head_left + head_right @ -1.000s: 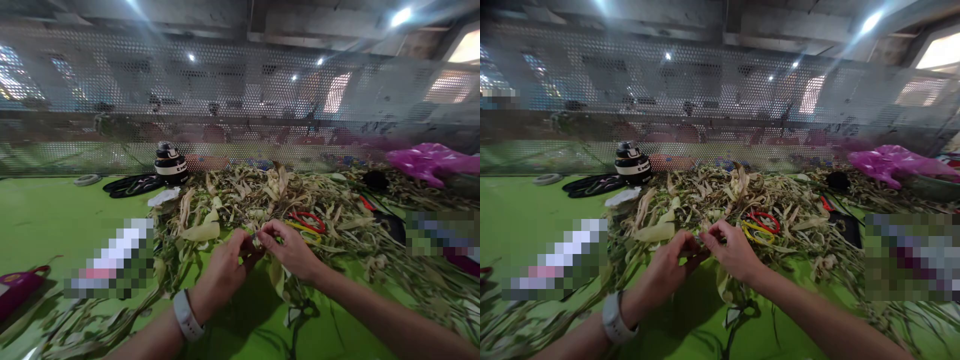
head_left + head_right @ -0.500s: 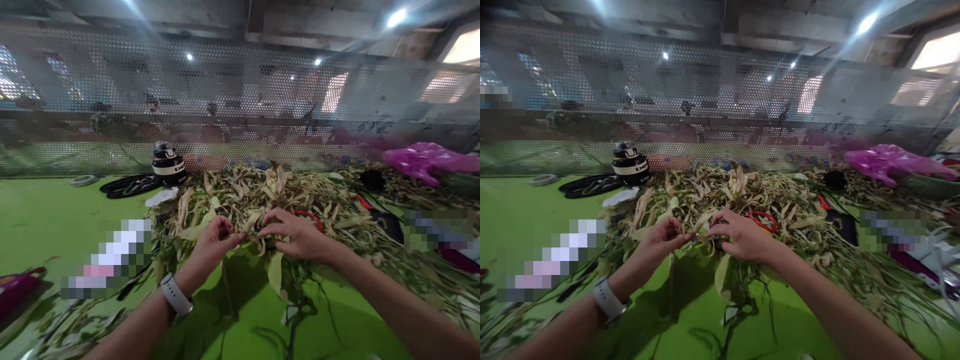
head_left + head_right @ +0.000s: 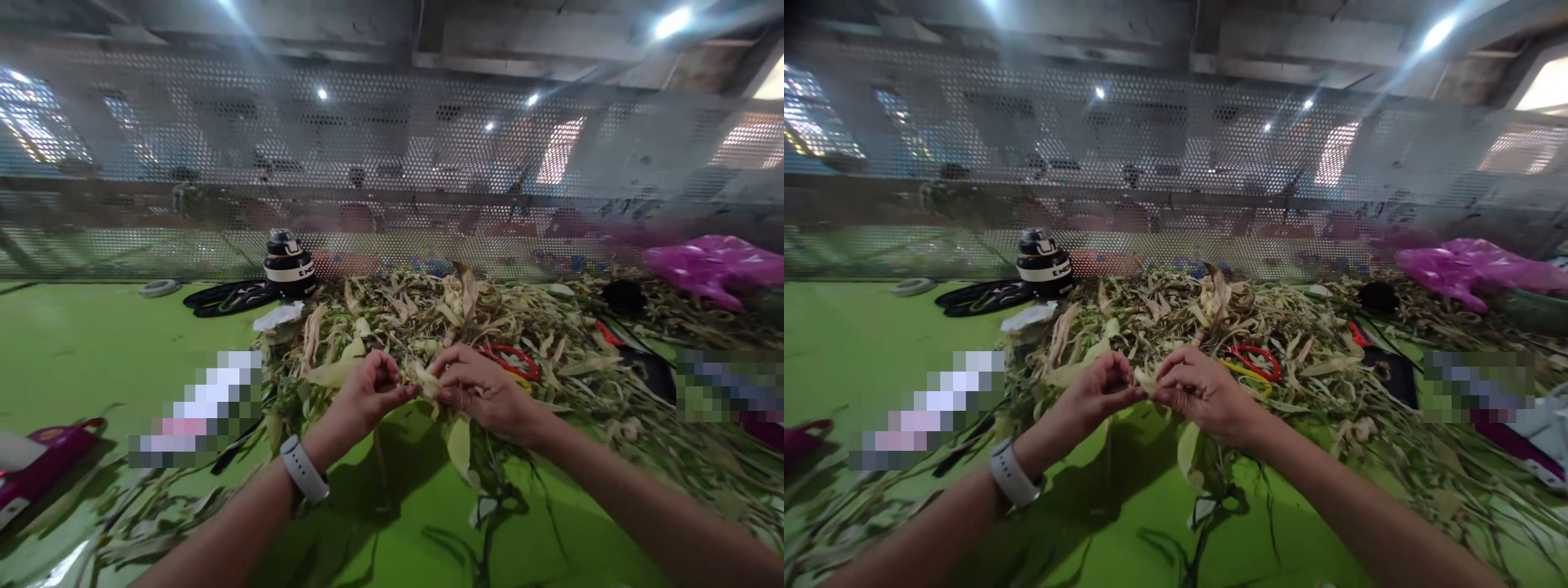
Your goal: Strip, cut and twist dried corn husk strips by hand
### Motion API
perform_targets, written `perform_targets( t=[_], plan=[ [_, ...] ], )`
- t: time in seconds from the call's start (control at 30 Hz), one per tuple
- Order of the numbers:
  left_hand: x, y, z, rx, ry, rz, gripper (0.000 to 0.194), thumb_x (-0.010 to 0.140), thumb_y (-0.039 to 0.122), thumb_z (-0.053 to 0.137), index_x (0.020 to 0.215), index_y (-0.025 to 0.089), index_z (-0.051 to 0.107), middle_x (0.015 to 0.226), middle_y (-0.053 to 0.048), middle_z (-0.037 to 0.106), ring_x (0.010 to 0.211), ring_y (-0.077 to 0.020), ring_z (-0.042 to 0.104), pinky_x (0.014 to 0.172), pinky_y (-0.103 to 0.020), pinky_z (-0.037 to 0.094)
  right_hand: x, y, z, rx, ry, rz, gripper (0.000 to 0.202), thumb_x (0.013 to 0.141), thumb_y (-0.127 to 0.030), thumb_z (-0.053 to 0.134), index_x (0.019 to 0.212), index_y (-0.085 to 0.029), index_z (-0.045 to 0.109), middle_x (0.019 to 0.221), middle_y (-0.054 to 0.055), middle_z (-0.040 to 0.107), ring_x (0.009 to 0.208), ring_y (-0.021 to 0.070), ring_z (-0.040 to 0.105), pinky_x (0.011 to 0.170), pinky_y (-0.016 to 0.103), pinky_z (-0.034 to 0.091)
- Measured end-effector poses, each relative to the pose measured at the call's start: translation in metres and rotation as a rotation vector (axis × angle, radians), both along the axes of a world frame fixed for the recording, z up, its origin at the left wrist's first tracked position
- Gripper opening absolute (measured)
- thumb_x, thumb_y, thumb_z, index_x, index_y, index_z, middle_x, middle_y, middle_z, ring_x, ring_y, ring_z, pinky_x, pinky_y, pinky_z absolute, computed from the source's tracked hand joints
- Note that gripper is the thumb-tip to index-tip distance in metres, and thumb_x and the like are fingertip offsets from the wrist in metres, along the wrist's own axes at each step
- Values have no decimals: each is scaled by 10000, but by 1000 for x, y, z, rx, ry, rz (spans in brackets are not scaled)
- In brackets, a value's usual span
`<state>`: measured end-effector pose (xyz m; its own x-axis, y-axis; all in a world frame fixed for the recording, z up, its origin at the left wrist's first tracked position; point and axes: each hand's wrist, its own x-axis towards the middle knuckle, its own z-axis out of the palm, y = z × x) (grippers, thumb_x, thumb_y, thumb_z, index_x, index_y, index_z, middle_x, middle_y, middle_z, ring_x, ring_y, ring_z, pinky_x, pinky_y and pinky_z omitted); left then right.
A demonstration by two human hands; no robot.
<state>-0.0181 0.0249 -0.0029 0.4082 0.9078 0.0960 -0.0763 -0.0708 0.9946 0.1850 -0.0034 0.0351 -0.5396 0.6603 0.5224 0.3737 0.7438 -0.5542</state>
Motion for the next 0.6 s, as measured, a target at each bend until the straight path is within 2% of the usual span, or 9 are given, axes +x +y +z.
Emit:
perform_targets(
  t=[0.1, 0.17, 0.3, 0.4, 0.6],
  plan=[
    [2, -4, 2, 33, 41, 17, 332, 671, 289, 693, 778, 193, 393, 694, 57, 480, 633, -90, 470, 599, -230, 382, -7, -4, -2, -224, -2, -43, 229, 883, -333, 493, 789, -170, 623, 738, 17, 580, 673, 116, 541, 619, 224, 441],
    [4, -6, 4, 42, 52, 34, 324, 672, 278, 681, 785, 193, 390, 709, 54, 480, 647, -92, 474, 606, -229, 384, -9, -5, -3, -290, -36, -75, 182, 868, -305, 520, 832, -174, 641, 747, 13, 605, 663, 117, 546, 611, 219, 432],
    [5, -7, 5, 84, 82, 63, 301, 694, 280, 661, 789, 194, 388, 703, 55, 460, 652, -95, 463, 602, -224, 381, -9, -5, -6, -267, -51, -144, 170, 862, -274, 520, 886, -177, 657, 792, 21, 646, 713, 132, 569, 657, 228, 426],
    [6, -8, 4, 104, 104, 81, 287, 701, 268, 656, 779, 193, 390, 697, 55, 451, 655, -97, 451, 604, -224, 379, -8, -6, -6, -281, -62, -215, 176, 854, -271, 517, 837, -166, 656, 726, 13, 635, 651, 124, 548, 606, 217, 407],
    [7, -7, 0, 43, 48, 94, 296, 688, 264, 666, 782, 184, 397, 703, 54, 450, 643, -87, 449, 593, -211, 374, -10, -8, -4, -372, -91, -240, 187, 837, -274, 513, 791, -151, 646, 652, -6, 596, 567, 99, 483, 517, 198, 356]
  ],
)
